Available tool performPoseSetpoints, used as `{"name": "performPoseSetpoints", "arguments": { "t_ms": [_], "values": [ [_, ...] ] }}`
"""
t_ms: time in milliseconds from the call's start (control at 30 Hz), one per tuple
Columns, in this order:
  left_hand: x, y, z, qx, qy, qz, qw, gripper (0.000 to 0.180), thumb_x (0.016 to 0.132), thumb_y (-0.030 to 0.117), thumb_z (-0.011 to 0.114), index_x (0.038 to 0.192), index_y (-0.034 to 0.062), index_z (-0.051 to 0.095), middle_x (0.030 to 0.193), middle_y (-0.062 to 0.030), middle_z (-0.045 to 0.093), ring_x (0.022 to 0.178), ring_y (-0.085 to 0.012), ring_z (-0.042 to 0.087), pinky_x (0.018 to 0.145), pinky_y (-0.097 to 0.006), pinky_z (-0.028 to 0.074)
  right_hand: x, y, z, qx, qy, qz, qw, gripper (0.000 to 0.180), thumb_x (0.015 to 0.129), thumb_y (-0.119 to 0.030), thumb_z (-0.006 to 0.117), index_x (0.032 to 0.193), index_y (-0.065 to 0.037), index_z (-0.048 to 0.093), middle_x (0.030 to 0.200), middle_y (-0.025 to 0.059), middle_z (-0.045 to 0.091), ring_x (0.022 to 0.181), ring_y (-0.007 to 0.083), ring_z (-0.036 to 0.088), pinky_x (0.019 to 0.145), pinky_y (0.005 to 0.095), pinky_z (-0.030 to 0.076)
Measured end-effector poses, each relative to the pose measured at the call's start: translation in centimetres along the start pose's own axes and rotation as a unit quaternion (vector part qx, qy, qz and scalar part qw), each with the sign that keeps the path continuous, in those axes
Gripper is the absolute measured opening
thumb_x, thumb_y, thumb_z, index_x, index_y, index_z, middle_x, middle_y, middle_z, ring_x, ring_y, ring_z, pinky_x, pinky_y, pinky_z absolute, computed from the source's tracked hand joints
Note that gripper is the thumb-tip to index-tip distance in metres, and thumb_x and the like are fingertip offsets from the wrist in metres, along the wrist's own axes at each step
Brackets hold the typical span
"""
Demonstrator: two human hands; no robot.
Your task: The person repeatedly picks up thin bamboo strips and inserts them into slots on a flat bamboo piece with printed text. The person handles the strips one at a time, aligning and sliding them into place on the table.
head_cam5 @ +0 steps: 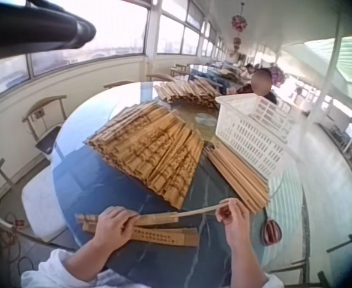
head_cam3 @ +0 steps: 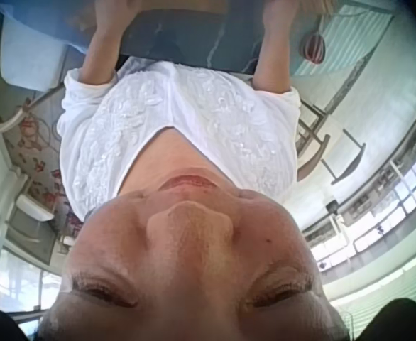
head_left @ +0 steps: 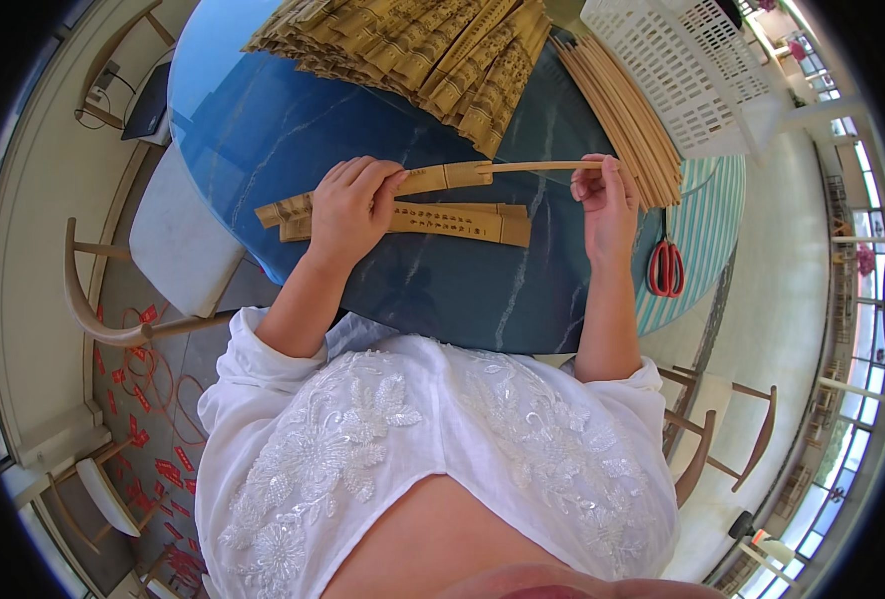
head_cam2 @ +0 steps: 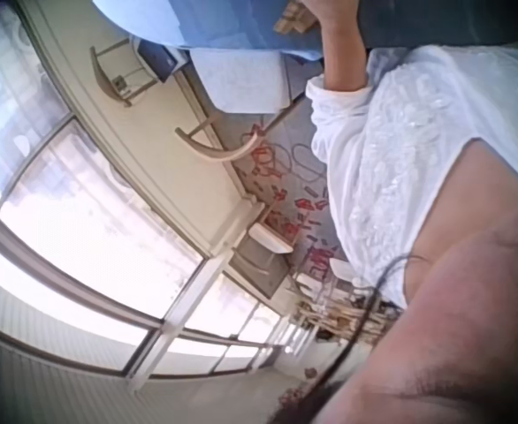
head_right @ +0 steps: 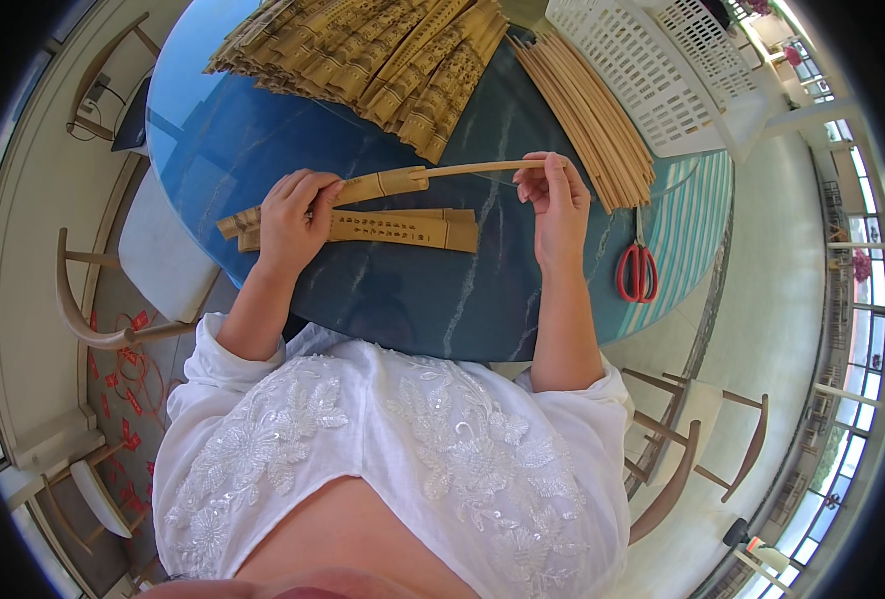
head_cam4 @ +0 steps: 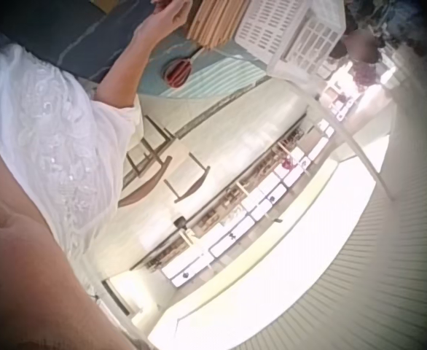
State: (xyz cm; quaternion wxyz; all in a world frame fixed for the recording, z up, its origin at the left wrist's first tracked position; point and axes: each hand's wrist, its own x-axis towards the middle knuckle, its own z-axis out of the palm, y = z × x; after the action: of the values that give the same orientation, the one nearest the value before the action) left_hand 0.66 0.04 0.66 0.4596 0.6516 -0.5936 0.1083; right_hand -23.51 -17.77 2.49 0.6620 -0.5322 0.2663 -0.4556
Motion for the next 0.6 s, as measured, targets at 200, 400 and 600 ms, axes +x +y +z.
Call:
{"name": "performPoseSetpoints", "arguments": {
  "t_ms": [200,400,600],
  "values": [
    [-0.1,0.1,0.0,0.000,-0.004,0.005,1.000,0.004,0.082,0.006,0.067,0.082,0.0046,0.064,0.073,-0.0076,0.062,0.068,-0.0261,0.061,0.064,-0.036,0.049,-0.4,0.2,0.5,-0.039,-0.105,0.082,0.990,0.030,0.100,-0.024,0.052,0.105,0.001,0.068,0.084,0.0058,0.066,0.072,0.0087,0.053,0.067,0.0217,0.044],
    [-0.1,0.4,0.2,-0.019,-0.010,0.023,1.000,0.004,0.081,0.006,0.068,0.081,0.0046,0.063,0.073,-0.0080,0.062,0.069,-0.0261,0.061,0.064,-0.036,0.048,-1.1,0.6,1.8,-0.101,-0.212,0.145,0.961,0.030,0.098,-0.023,0.057,0.113,0.000,0.068,0.084,0.0039,0.067,0.074,0.0080,0.052,0.070,0.0219,0.043],
    [-0.1,0.6,0.2,-0.026,-0.008,0.016,0.999,0.004,0.081,0.006,0.068,0.081,0.0044,0.064,0.073,-0.0079,0.062,0.068,-0.0260,0.061,0.063,-0.036,0.048,-1.0,0.4,1.6,0.011,-0.210,0.155,0.965,0.033,0.099,-0.022,0.055,0.117,0.003,0.064,0.088,0.0061,0.066,0.074,0.0094,0.053,0.070,0.0227,0.045]
  ]
}}
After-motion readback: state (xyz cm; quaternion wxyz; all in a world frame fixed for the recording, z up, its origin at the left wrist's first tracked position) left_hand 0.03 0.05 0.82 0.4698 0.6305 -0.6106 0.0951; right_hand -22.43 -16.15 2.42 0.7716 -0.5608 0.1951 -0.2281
